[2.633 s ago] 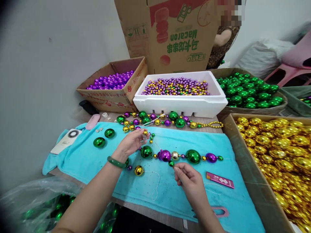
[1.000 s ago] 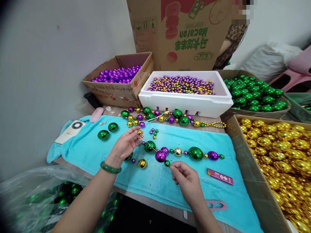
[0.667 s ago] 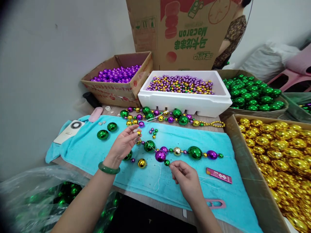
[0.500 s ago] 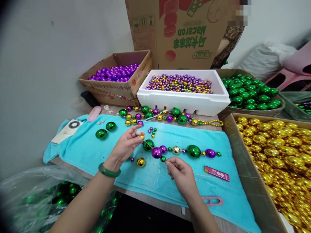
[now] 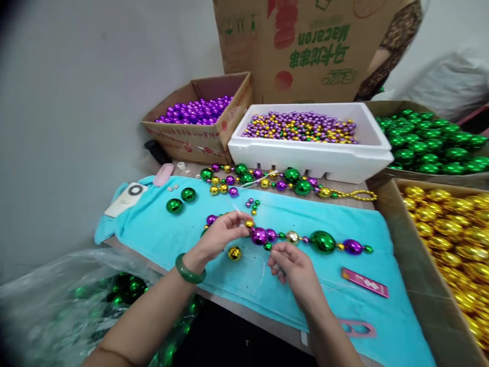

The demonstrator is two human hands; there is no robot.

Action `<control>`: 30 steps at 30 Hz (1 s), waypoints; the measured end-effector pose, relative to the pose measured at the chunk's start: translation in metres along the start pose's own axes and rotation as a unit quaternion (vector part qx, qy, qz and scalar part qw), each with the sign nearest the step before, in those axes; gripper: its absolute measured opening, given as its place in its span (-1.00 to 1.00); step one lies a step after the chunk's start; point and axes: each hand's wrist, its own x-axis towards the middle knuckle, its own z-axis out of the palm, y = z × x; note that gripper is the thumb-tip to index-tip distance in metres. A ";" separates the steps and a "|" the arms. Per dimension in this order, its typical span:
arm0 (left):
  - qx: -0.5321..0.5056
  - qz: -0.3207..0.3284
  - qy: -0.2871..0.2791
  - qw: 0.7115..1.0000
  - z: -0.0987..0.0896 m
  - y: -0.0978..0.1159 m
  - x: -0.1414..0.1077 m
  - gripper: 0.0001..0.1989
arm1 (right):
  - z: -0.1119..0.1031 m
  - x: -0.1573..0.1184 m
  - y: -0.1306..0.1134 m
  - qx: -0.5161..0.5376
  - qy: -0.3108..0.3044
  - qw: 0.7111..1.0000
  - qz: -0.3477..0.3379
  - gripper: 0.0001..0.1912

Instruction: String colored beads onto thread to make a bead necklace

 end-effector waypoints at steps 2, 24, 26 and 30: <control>0.116 0.052 0.072 0.989 -0.027 0.008 0.004 -0.77 | -0.006 0.001 0.004 0.019 0.001 1.000 -0.004 -0.63; -0.017 0.101 0.119 0.988 -0.078 0.011 -0.018 -0.43 | -0.010 -0.013 0.002 -0.005 -0.020 1.000 -0.011 -0.67; -0.045 0.121 0.081 0.988 -0.067 0.012 -0.019 -0.41 | -0.010 -0.018 0.000 -0.011 -0.016 1.000 -0.017 -0.68; -0.053 0.139 0.028 0.988 -0.061 0.011 -0.018 -0.42 | -0.011 -0.026 -0.004 -0.016 0.005 1.000 -0.020 -0.69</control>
